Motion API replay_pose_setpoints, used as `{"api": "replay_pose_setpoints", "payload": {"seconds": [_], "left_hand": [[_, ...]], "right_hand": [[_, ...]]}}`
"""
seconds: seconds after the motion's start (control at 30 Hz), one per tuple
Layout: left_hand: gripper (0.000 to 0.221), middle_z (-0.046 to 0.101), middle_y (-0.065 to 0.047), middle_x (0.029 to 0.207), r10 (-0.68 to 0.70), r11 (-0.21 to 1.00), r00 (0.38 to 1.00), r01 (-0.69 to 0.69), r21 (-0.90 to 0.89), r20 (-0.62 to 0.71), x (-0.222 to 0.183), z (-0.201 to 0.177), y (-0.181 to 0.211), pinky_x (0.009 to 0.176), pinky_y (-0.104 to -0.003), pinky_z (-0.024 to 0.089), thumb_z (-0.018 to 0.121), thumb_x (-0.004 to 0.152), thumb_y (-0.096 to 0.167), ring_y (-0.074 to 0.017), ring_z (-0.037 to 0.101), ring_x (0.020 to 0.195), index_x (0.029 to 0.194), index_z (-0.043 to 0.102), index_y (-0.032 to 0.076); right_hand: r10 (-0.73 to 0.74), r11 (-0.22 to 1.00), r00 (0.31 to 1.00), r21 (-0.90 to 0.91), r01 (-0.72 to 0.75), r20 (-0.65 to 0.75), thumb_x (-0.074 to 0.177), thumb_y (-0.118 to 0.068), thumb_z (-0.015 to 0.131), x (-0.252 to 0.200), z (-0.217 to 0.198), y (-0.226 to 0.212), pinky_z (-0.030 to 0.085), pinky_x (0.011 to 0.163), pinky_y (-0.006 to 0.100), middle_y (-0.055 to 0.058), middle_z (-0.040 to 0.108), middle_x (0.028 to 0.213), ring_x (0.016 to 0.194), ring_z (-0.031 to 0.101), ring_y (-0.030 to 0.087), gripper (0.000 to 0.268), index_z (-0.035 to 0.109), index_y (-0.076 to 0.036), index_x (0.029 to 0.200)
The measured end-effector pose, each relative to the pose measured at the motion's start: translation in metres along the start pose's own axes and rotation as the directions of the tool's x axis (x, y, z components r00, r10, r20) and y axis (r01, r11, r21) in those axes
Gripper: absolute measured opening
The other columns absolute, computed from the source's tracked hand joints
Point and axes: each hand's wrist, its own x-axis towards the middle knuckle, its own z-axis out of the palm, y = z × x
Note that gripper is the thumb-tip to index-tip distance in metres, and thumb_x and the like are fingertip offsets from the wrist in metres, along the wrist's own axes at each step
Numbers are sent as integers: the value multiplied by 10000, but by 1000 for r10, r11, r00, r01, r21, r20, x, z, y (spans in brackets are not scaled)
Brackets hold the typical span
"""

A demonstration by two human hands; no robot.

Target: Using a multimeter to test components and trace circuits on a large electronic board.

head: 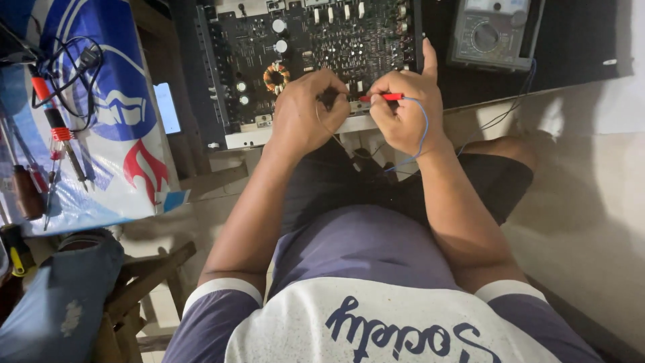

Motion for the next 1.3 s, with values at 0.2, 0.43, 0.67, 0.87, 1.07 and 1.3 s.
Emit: {"api": "replay_pose_setpoints", "payload": {"seconds": [0.2,0.43,0.67,0.87,1.07,1.3], "left_hand": [[100,748,-14,855,-17,1000,1000,17,6,18,1,-1,2,503,-340,432,604,852,170,-141,571,488,883,689,126],[106,743,-6,847,-23,1000,1000,23,14,20,0,-1,1,534,-367,450,610,837,182,-173,590,529,886,693,138],[99,733,3,826,-3,1000,1000,3,5,11,1,-3,5,534,-360,443,595,839,163,-172,586,544,871,683,133],[117,741,-26,829,-23,998,1000,22,56,1,2,4,-3,590,-405,463,605,806,207,-246,636,643,857,700,161],[113,763,-39,872,-2,994,1000,5,111,-27,2,8,-5,681,-428,501,626,811,214,-309,709,783,876,712,178],[96,726,-101,823,-73,996,997,73,57,9,-1,5,-2,725,-464,566,715,841,274,-390,718,833,917,750,226]], "right_hand": [[-1,1000,1000,-4,1,-1,941,-27,638,1,-1,-3,101,1312,607,-9,627,687,616,553,198,112,668,-68,841],[-10,1000,1000,-12,10,-3,941,-20,631,2,-1,-4,103,1311,608,-18,630,684,607,555,190,115,674,-67,845],[-4,1000,1000,-28,4,-3,921,-35,619,2,1,-1,109,1312,610,-32,602,649,580,511,177,117,662,-90,827],[-32,998,999,-52,33,14,956,-101,594,5,-2,-3,116,1287,636,1,653,685,593,589,229,131,658,-82,844],[-6,999,1000,-50,5,-16,908,-75,612,6,-5,-7,119,1271,630,-14,608,636,561,556,228,94,648,-109,828],[-56,998,990,-29,53,-127,833,-132,700,-2,10,12,119,1247,616,59,705,689,655,687,218,47,662,-138,860]]}}
